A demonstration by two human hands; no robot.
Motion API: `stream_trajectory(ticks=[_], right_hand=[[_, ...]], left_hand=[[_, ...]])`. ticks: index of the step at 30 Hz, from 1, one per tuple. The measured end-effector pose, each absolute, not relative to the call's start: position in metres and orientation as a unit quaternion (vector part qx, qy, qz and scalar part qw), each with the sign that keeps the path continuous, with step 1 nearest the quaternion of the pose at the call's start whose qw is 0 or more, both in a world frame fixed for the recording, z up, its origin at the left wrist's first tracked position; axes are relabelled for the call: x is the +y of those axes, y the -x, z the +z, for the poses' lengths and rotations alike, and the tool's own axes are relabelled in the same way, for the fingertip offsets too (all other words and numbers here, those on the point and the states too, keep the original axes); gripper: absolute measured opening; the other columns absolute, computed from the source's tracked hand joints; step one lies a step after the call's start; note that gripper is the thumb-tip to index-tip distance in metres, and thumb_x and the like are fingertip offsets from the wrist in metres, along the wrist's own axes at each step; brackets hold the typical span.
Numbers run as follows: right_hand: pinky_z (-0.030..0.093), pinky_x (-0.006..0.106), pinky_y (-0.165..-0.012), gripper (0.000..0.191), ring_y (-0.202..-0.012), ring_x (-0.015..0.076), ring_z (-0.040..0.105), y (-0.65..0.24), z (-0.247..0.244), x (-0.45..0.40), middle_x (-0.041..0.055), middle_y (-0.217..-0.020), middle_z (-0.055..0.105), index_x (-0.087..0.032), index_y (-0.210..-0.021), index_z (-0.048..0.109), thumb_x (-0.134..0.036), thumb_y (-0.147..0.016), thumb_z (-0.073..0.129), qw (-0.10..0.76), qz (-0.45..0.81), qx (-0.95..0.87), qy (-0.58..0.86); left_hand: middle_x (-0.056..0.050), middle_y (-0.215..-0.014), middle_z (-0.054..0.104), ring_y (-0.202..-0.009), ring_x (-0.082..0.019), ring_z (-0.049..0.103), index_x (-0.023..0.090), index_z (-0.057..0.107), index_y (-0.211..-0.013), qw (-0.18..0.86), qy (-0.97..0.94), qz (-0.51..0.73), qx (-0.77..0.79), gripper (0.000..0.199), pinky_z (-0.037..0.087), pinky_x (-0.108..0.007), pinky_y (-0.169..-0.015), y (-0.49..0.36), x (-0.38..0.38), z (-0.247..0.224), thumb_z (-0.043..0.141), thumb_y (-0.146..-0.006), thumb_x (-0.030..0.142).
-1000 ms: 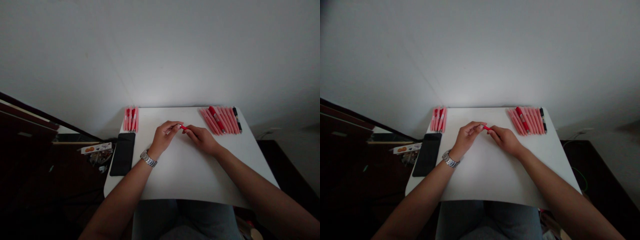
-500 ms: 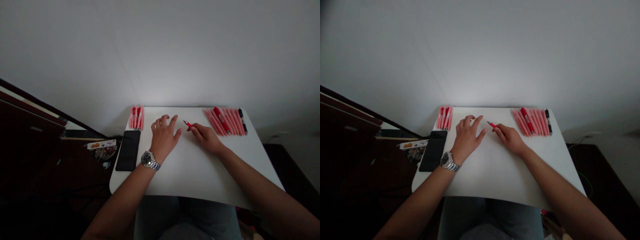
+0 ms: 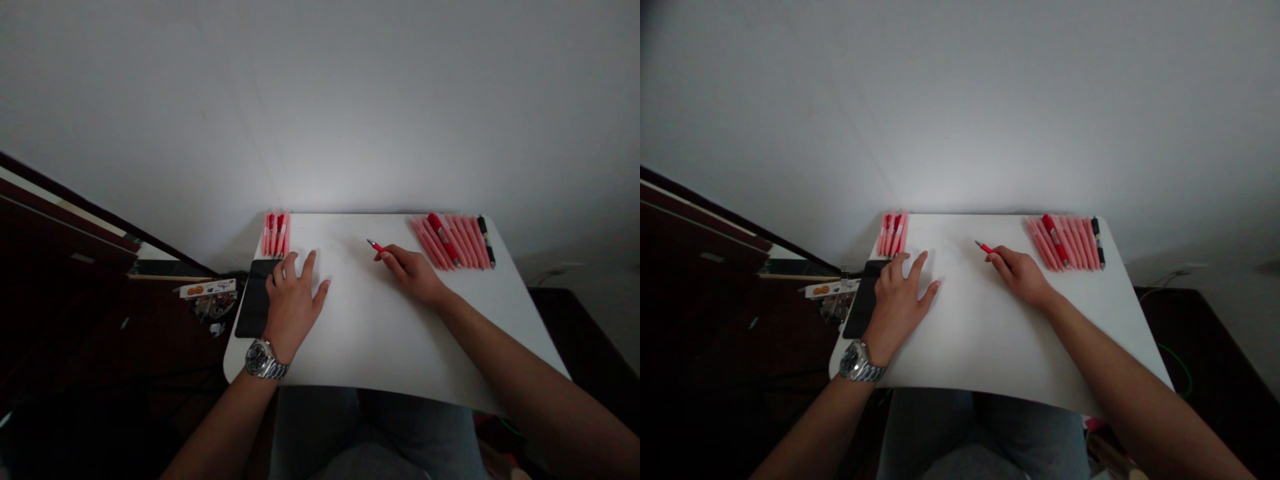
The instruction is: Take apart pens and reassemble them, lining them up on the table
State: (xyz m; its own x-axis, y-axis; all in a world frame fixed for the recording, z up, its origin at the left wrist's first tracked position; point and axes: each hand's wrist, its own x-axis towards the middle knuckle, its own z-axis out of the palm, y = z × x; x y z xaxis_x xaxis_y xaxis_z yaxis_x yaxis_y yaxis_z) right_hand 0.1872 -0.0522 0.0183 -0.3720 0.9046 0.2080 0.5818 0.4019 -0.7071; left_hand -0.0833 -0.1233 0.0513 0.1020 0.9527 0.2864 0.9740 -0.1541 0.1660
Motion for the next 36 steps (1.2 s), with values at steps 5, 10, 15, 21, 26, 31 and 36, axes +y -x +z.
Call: stream_trajectory(ticks=[5, 10, 15, 21, 26, 31, 36], right_hand=[[0.036, 0.027, -0.058, 0.048, -0.056, 0.0137, 0.048, -0.187, 0.020, -0.053, -0.0013, -0.064, 0.054, -0.018, -0.106, 0.069, -0.054, -0.105, 0.036, 0.298, 0.278, -0.780, 0.474], [0.035, 0.027, -0.058, 0.049, -0.055, 0.0130, 0.046, -0.188, 0.022, -0.054, -0.0016, -0.064, 0.053, -0.017, -0.106, 0.069, -0.053, -0.105, 0.037, 0.295, 0.279, -0.779, 0.478], [0.035, 0.027, -0.058, 0.050, -0.056, 0.0136, 0.047, -0.188, 0.024, -0.054, -0.0012, -0.064, 0.054, -0.016, -0.104, 0.069, -0.054, -0.105, 0.037, 0.298, 0.284, -0.776, 0.478], [0.036, 0.027, -0.060, 0.049, -0.058, 0.0137, 0.050, -0.192, 0.024, -0.052, 0.0009, -0.069, 0.061, -0.016, -0.104, 0.070, -0.053, -0.105, 0.037, 0.306, 0.279, -0.777, 0.474], [0.038, 0.026, -0.061, 0.048, -0.060, 0.0139, 0.053, -0.197, 0.021, -0.050, 0.0027, -0.075, 0.066, -0.016, -0.106, 0.069, -0.052, -0.105, 0.037, 0.313, 0.279, -0.779, 0.467], [0.039, 0.027, -0.063, 0.043, -0.062, 0.0145, 0.056, -0.199, 0.020, -0.048, 0.0028, -0.076, 0.067, -0.016, -0.106, 0.069, -0.048, -0.105, 0.039, 0.312, 0.287, -0.780, 0.460], [0.041, 0.027, -0.066, 0.042, -0.067, 0.0169, 0.061, -0.202, 0.017, -0.045, 0.0042, -0.079, 0.070, -0.017, -0.106, 0.069, -0.047, -0.105, 0.040, 0.312, 0.287, -0.785, 0.452]], left_hand=[[-0.019, -0.146, 0.045, -0.124, -0.038, 0.048, 0.024, 0.045, -0.150, 0.037, 0.734, -0.129, -0.665, 0.058, 0.048, -0.058, -0.097, 0.081, -0.127, 0.056, 0.051, -0.098, 0.050], [-0.018, -0.150, 0.041, -0.126, -0.038, 0.047, 0.025, 0.042, -0.152, 0.033, 0.725, -0.089, -0.683, 0.058, 0.048, -0.056, -0.098, 0.079, -0.130, 0.058, 0.047, -0.100, 0.049], [-0.018, -0.148, 0.045, -0.129, -0.040, 0.046, 0.024, 0.045, -0.149, 0.032, 0.736, -0.122, -0.665, 0.055, 0.046, -0.060, -0.100, 0.074, -0.126, 0.066, 0.050, -0.100, 0.047], [-0.013, -0.130, 0.059, -0.124, -0.028, 0.055, 0.021, 0.052, -0.138, -0.127, 0.763, -0.307, -0.554, 0.041, 0.045, -0.048, -0.108, 0.051, -0.105, 0.068, 0.053, -0.100, 0.037], [-0.010, -0.115, 0.067, -0.103, -0.020, 0.065, 0.020, 0.056, -0.128, -0.313, 0.669, -0.449, -0.504, 0.034, 0.053, -0.036, -0.092, 0.025, -0.073, 0.053, 0.056, -0.099, 0.037], [-0.009, -0.113, 0.070, -0.107, -0.019, 0.066, 0.019, 0.063, -0.114, -0.411, 0.632, -0.478, -0.451, 0.025, 0.052, -0.033, -0.094, 0.006, -0.048, 0.043, 0.059, -0.098, 0.037], [-0.009, -0.107, 0.071, -0.096, -0.017, 0.067, 0.018, 0.066, -0.109, -0.459, 0.600, -0.509, -0.413, 0.026, 0.053, -0.030, -0.088, -0.008, -0.042, 0.040, 0.061, -0.097, 0.041]])
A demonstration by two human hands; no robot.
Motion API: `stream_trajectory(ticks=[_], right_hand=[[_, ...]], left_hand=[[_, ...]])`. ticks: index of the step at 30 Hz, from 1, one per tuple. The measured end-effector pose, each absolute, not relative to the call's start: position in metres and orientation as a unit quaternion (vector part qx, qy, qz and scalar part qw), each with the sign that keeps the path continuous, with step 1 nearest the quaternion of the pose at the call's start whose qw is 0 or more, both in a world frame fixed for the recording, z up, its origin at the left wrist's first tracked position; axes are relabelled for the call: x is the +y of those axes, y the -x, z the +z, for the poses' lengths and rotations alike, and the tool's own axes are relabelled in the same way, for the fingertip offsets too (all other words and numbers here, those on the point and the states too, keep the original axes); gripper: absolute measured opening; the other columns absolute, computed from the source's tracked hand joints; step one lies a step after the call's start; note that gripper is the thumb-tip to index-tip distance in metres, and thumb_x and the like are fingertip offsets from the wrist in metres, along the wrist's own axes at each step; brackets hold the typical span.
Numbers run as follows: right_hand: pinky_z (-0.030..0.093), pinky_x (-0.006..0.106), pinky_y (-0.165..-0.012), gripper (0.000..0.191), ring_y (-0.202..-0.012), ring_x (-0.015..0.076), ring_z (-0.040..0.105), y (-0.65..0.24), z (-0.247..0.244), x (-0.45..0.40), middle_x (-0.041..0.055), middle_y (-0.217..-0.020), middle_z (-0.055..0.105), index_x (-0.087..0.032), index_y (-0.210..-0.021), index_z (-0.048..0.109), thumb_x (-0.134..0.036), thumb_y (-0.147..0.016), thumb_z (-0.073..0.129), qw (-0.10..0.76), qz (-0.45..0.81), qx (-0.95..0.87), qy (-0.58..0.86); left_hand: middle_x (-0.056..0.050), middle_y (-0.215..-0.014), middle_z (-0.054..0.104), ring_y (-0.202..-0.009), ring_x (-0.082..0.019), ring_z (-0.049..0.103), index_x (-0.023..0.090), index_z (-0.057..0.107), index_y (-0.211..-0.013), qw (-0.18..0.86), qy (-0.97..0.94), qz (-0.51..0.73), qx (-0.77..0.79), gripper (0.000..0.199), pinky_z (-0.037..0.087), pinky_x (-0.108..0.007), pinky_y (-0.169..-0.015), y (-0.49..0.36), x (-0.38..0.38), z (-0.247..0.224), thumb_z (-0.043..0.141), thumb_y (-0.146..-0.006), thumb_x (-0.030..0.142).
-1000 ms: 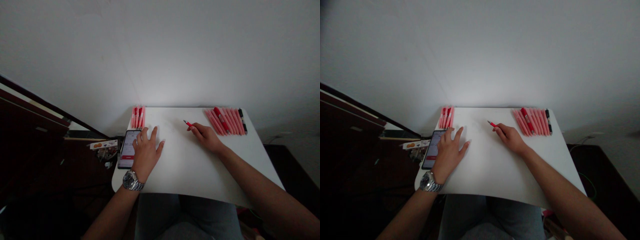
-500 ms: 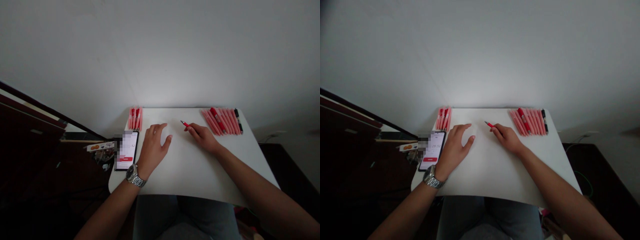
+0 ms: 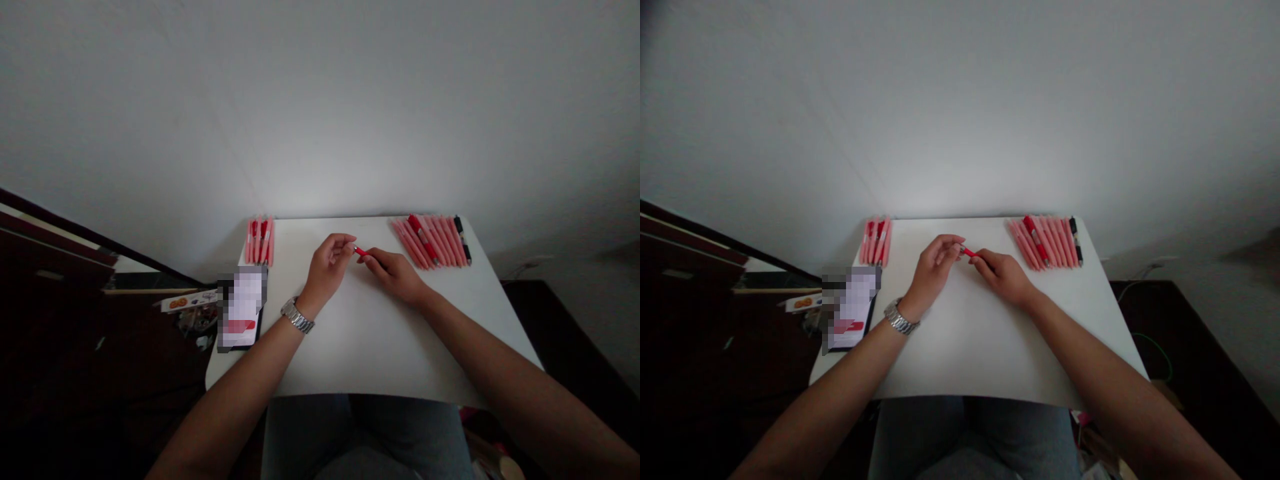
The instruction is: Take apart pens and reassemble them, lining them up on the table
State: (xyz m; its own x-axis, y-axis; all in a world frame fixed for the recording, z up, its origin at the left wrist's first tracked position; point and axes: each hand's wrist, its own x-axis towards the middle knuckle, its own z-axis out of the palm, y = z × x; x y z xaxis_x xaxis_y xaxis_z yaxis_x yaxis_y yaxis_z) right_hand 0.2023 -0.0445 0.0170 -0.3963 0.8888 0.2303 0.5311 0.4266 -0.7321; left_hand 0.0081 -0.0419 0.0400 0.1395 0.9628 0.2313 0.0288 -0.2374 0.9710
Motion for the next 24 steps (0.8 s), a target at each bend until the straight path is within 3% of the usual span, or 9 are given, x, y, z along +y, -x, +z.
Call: stream_trajectory(ticks=[4, 10, 16, 24], right_hand=[[0.043, 0.029, -0.070, 0.042, -0.075, 0.0192, 0.065, -0.202, 0.020, -0.044, 0.0065, -0.089, 0.074, -0.017, -0.109, 0.069, -0.047, -0.105, 0.039, 0.313, 0.294, -0.783, 0.450], [0.045, 0.028, -0.074, 0.041, -0.081, 0.0193, 0.067, -0.200, 0.029, -0.043, 0.0070, -0.098, 0.075, -0.018, -0.128, 0.063, -0.044, -0.106, 0.040, 0.311, 0.295, -0.786, 0.446], [0.042, 0.028, -0.070, 0.037, -0.074, 0.0170, 0.062, -0.197, 0.035, -0.041, 0.0067, -0.092, 0.072, -0.017, -0.123, 0.063, -0.042, -0.105, 0.043, 0.280, 0.292, -0.803, 0.437], [0.038, 0.025, -0.059, 0.038, -0.062, 0.0122, 0.047, -0.192, 0.037, -0.038, -0.0013, -0.074, 0.058, -0.017, -0.113, 0.063, -0.048, -0.104, 0.043, 0.286, 0.428, -0.742, 0.430]], left_hand=[[-0.006, -0.096, 0.070, -0.087, -0.015, 0.067, 0.018, 0.068, -0.105, 0.466, -0.591, 0.522, 0.401, 0.023, 0.054, -0.029, -0.085, -0.014, -0.041, 0.038, 0.062, -0.096, 0.038], [-0.007, -0.098, 0.071, -0.087, -0.015, 0.067, 0.018, 0.069, -0.105, 0.478, -0.578, 0.531, 0.395, 0.025, 0.054, -0.028, -0.085, -0.013, -0.036, 0.032, 0.064, -0.096, 0.041], [-0.007, -0.100, 0.072, -0.089, -0.015, 0.067, 0.017, 0.069, -0.105, 0.487, -0.571, 0.532, 0.394, 0.026, 0.054, -0.028, -0.086, -0.009, -0.034, 0.026, 0.064, -0.095, 0.041], [-0.009, -0.104, 0.074, -0.092, -0.016, 0.068, 0.017, 0.071, -0.116, 0.530, -0.554, 0.499, 0.404, 0.037, 0.055, -0.032, -0.090, -0.002, -0.033, 0.024, 0.060, -0.097, 0.047]])
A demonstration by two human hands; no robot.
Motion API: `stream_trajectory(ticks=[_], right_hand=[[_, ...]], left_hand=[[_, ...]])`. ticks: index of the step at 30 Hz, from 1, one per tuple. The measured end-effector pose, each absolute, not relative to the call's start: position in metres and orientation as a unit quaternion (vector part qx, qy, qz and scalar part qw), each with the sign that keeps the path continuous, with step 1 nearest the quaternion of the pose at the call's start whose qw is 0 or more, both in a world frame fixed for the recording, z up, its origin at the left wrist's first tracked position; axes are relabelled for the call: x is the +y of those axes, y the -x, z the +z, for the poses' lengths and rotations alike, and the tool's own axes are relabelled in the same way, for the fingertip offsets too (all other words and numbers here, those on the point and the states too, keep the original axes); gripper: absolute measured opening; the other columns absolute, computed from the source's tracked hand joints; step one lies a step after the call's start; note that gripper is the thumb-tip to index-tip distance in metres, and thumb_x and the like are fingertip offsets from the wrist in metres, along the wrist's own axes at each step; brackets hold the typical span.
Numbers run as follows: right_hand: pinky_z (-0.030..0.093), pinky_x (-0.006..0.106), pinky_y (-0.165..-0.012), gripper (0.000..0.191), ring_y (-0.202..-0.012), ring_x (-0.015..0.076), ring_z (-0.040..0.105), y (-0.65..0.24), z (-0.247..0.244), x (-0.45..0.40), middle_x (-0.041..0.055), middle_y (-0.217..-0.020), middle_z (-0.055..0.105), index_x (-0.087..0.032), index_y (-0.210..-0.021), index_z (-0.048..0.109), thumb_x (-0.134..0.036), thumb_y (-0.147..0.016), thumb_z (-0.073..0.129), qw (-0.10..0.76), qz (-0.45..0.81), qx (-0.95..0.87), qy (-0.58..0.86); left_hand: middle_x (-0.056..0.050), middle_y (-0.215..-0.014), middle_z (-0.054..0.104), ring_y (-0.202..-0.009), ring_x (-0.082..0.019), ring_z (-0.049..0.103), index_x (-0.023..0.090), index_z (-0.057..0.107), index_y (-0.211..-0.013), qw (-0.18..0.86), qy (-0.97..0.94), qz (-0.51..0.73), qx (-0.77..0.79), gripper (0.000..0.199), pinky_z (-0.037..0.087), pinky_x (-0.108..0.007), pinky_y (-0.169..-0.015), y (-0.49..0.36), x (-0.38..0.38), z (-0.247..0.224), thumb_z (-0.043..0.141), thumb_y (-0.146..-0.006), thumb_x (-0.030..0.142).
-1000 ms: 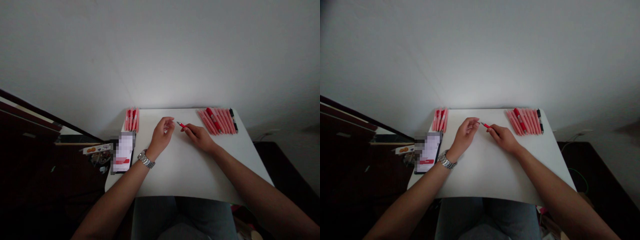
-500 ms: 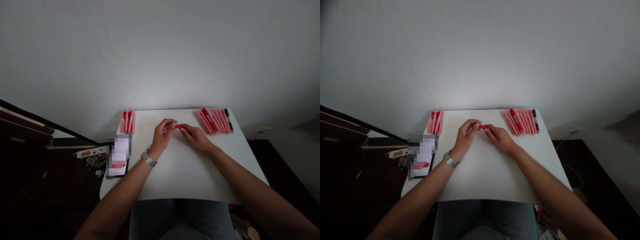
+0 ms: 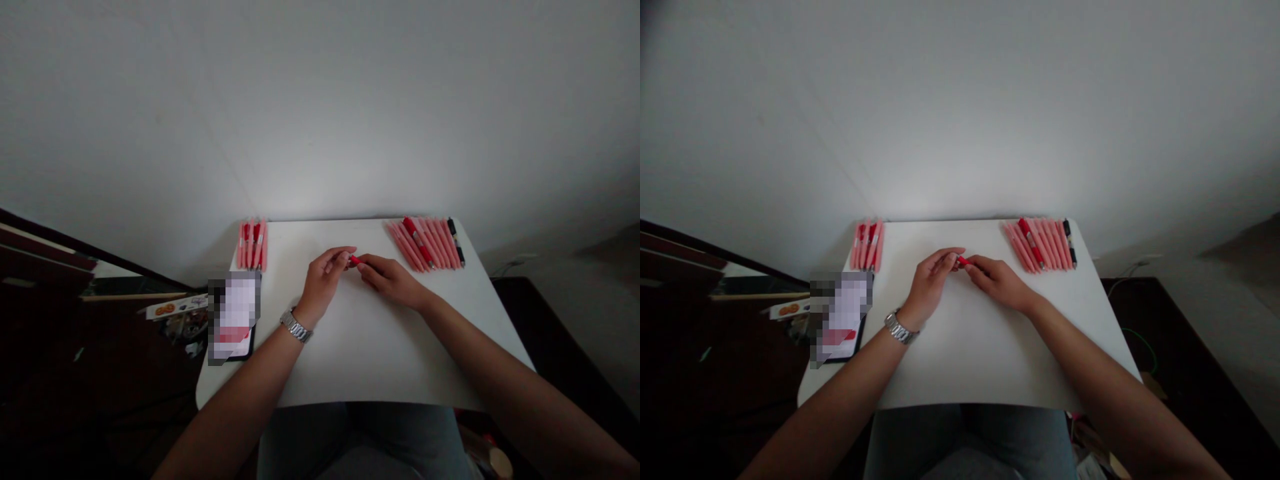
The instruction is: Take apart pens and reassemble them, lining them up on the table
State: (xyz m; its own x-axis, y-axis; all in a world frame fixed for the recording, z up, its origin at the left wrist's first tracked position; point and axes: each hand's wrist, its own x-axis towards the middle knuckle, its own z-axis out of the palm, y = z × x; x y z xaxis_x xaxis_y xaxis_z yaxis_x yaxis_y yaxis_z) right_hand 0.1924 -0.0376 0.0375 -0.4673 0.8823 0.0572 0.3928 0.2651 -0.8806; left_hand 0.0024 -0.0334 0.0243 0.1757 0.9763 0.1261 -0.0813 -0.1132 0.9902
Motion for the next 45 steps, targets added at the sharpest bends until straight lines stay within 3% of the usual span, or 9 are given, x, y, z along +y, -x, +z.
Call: stream_trajectory(ticks=[12, 15, 22, 30, 34, 45], right_hand=[[0.023, 0.022, -0.041, 0.043, -0.046, 0.0064, 0.030, -0.171, 0.046, -0.040, -0.0084, -0.061, 0.038, -0.019, -0.090, 0.054, -0.060, -0.101, 0.045, 0.294, 0.628, -0.596, 0.405], [0.020, 0.022, -0.038, 0.045, -0.043, 0.0057, 0.027, -0.169, 0.041, -0.041, -0.0086, -0.059, 0.037, -0.020, -0.082, 0.052, -0.060, -0.101, 0.045, 0.299, 0.639, -0.580, 0.408], [0.016, 0.023, -0.035, 0.044, -0.042, 0.0065, 0.024, -0.177, 0.028, -0.043, -0.0084, -0.059, 0.034, -0.019, -0.088, 0.057, -0.060, -0.100, 0.046, 0.307, 0.664, -0.556, 0.395], [0.018, 0.024, -0.039, 0.048, -0.045, 0.0077, 0.024, -0.178, 0.030, -0.044, -0.0086, -0.059, 0.033, -0.018, -0.096, 0.062, -0.065, -0.097, 0.048, 0.319, 0.653, -0.561, 0.396], [0.017, 0.025, -0.040, 0.050, -0.045, 0.0079, 0.023, -0.183, 0.032, -0.042, -0.0085, -0.058, 0.033, -0.018, -0.093, 0.062, -0.065, -0.098, 0.047, 0.311, 0.658, -0.568, 0.385], [0.030, 0.026, -0.051, 0.049, -0.056, 0.0111, 0.034, -0.189, 0.026, -0.044, -0.0046, -0.065, 0.041, -0.019, -0.091, 0.059, -0.064, -0.100, 0.042, 0.334, 0.556, -0.641, 0.409]], left_hand=[[-0.003, -0.086, 0.068, -0.079, -0.014, 0.062, 0.017, 0.071, -0.106, 0.527, -0.552, 0.507, 0.400, 0.036, 0.053, -0.026, -0.077, 0.008, -0.033, 0.024, 0.059, -0.096, 0.050], [-0.005, -0.090, 0.069, -0.081, -0.014, 0.063, 0.017, 0.071, -0.108, 0.538, -0.550, 0.500, 0.399, 0.038, 0.054, -0.027, -0.079, 0.009, -0.035, 0.027, 0.059, -0.096, 0.051], [-0.006, -0.094, 0.068, -0.089, -0.017, 0.062, 0.019, 0.073, -0.117, 0.528, -0.602, 0.467, 0.376, 0.041, 0.052, -0.029, -0.083, 0.012, -0.038, 0.034, 0.052, -0.100, 0.050], [-0.002, -0.078, 0.061, -0.079, -0.016, 0.057, 0.019, 0.071, -0.120, 0.526, -0.611, 0.468, 0.363, 0.042, 0.049, -0.030, -0.082, 0.004, -0.037, 0.030, 0.048, -0.102, 0.049], [-0.002, -0.077, 0.061, -0.083, -0.017, 0.060, 0.019, 0.068, -0.126, 0.538, -0.610, 0.455, 0.364, 0.044, 0.049, -0.031, -0.087, 0.000, -0.035, 0.029, 0.048, -0.102, 0.050], [-0.005, -0.082, 0.067, -0.096, -0.020, 0.065, 0.019, 0.072, -0.111, 0.520, -0.619, 0.456, 0.373, 0.041, 0.051, -0.034, -0.092, -0.005, -0.030, 0.025, 0.050, -0.101, 0.052]])
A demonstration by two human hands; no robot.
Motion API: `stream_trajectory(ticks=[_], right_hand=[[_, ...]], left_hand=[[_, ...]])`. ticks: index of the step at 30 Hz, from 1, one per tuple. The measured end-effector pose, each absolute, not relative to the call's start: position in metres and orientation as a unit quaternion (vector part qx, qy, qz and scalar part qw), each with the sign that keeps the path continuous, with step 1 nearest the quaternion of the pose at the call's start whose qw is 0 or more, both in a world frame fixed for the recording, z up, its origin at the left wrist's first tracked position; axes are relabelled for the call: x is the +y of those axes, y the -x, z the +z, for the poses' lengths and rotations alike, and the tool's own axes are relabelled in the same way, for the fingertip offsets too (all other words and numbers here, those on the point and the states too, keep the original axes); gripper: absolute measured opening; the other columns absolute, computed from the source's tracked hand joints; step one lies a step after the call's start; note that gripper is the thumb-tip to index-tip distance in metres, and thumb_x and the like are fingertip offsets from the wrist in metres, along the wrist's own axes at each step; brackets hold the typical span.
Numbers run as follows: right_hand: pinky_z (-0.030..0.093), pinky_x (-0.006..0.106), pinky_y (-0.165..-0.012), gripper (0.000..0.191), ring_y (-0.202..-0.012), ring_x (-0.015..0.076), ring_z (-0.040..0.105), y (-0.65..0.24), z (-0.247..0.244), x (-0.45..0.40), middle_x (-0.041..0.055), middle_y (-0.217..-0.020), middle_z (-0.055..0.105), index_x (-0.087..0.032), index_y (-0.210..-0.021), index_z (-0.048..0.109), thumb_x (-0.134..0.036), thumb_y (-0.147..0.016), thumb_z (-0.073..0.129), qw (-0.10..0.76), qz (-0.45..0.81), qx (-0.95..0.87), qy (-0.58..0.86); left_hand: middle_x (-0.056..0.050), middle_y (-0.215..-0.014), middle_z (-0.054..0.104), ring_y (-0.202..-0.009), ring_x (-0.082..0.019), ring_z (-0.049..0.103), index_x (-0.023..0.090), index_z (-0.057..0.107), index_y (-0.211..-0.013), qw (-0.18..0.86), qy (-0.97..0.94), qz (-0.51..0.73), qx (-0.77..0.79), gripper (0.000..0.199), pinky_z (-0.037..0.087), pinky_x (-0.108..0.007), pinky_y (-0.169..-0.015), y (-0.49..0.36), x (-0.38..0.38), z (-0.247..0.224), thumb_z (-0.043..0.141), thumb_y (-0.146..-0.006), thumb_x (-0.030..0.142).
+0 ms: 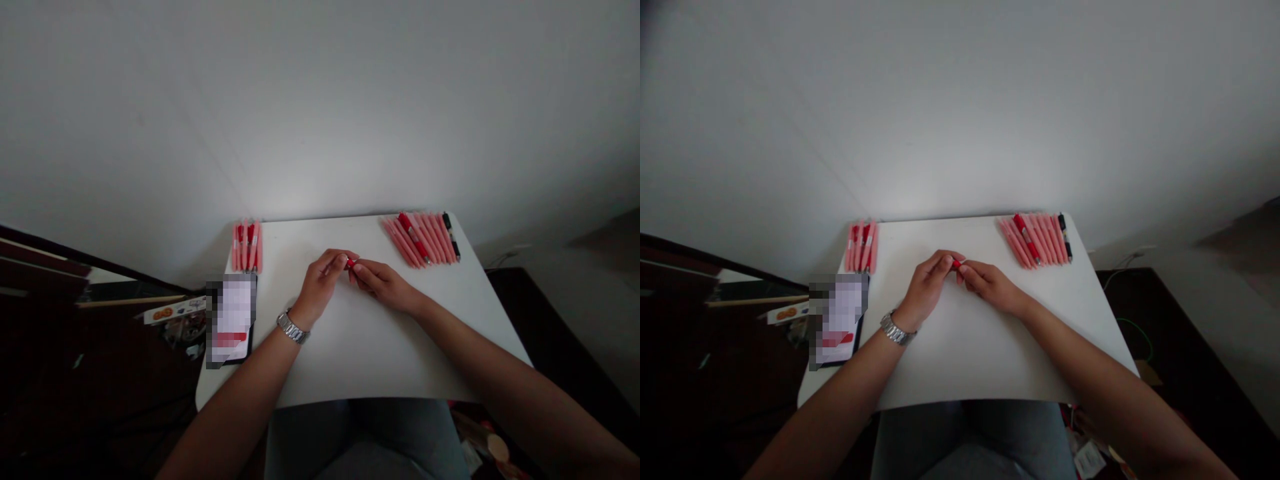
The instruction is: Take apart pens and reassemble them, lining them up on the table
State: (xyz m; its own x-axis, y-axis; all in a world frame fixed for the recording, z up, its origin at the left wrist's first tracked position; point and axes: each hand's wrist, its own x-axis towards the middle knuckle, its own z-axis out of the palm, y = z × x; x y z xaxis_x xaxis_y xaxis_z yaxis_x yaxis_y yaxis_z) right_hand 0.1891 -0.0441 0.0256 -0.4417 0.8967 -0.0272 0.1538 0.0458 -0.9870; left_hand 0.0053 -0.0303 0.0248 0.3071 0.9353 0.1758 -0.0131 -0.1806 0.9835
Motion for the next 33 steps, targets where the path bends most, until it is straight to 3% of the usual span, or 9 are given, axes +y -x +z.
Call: stream_trajectory(ticks=[12, 17, 23, 28, 33], right_hand=[[0.041, 0.026, -0.066, 0.039, -0.066, 0.0137, 0.053, -0.190, 0.026, -0.048, -0.0003, -0.074, 0.058, -0.020, -0.092, 0.061, -0.050, -0.105, 0.039, 0.319, 0.396, -0.736, 0.446], [0.044, 0.027, -0.074, 0.032, -0.078, 0.0177, 0.065, -0.189, 0.025, -0.050, 0.0051, -0.092, 0.071, -0.021, -0.105, 0.062, -0.045, -0.105, 0.042, 0.318, 0.335, -0.758, 0.459], [0.042, 0.027, -0.067, 0.029, -0.071, 0.0179, 0.064, -0.190, 0.021, -0.050, 0.0050, -0.086, 0.072, -0.021, -0.107, 0.063, -0.042, -0.104, 0.044, 0.311, 0.245, -0.775, 0.492], [0.042, 0.027, -0.065, 0.027, -0.070, 0.0176, 0.063, -0.192, 0.017, -0.049, 0.0040, -0.084, 0.070, -0.021, -0.106, 0.064, -0.042, -0.104, 0.046, 0.319, 0.227, -0.767, 0.509], [0.044, 0.028, -0.068, 0.029, -0.074, 0.0186, 0.065, -0.191, 0.019, -0.049, 0.0042, -0.084, 0.071, -0.021, -0.108, 0.064, -0.042, -0.105, 0.045, 0.323, 0.230, -0.768, 0.503]], left_hand=[[-0.008, -0.103, 0.071, -0.099, -0.019, 0.066, 0.018, 0.072, -0.098, 0.502, -0.606, 0.478, 0.389, 0.036, 0.051, -0.033, -0.094, -0.007, -0.035, 0.027, 0.055, -0.099, 0.051], [-0.008, -0.103, 0.074, -0.095, -0.018, 0.067, 0.018, 0.075, -0.104, 0.516, -0.571, 0.493, 0.405, 0.037, 0.052, -0.031, -0.092, -0.010, -0.037, 0.023, 0.058, -0.097, 0.050], [-0.009, -0.105, 0.075, -0.095, -0.017, 0.067, 0.017, 0.076, -0.114, 0.524, -0.567, 0.497, 0.396, 0.037, 0.052, -0.030, -0.090, -0.011, -0.038, 0.021, 0.062, -0.096, 0.046], [-0.009, -0.113, 0.074, -0.096, -0.017, 0.067, 0.019, 0.074, -0.119, 0.532, -0.570, 0.492, 0.386, 0.036, 0.052, -0.029, -0.091, -0.010, -0.038, 0.021, 0.062, -0.096, 0.044], [-0.008, -0.109, 0.074, -0.096, -0.017, 0.066, 0.019, 0.075, -0.119, 0.532, -0.564, 0.496, 0.390, 0.036, 0.052, -0.030, -0.091, -0.009, -0.036, 0.016, 0.063, -0.096, 0.044]])
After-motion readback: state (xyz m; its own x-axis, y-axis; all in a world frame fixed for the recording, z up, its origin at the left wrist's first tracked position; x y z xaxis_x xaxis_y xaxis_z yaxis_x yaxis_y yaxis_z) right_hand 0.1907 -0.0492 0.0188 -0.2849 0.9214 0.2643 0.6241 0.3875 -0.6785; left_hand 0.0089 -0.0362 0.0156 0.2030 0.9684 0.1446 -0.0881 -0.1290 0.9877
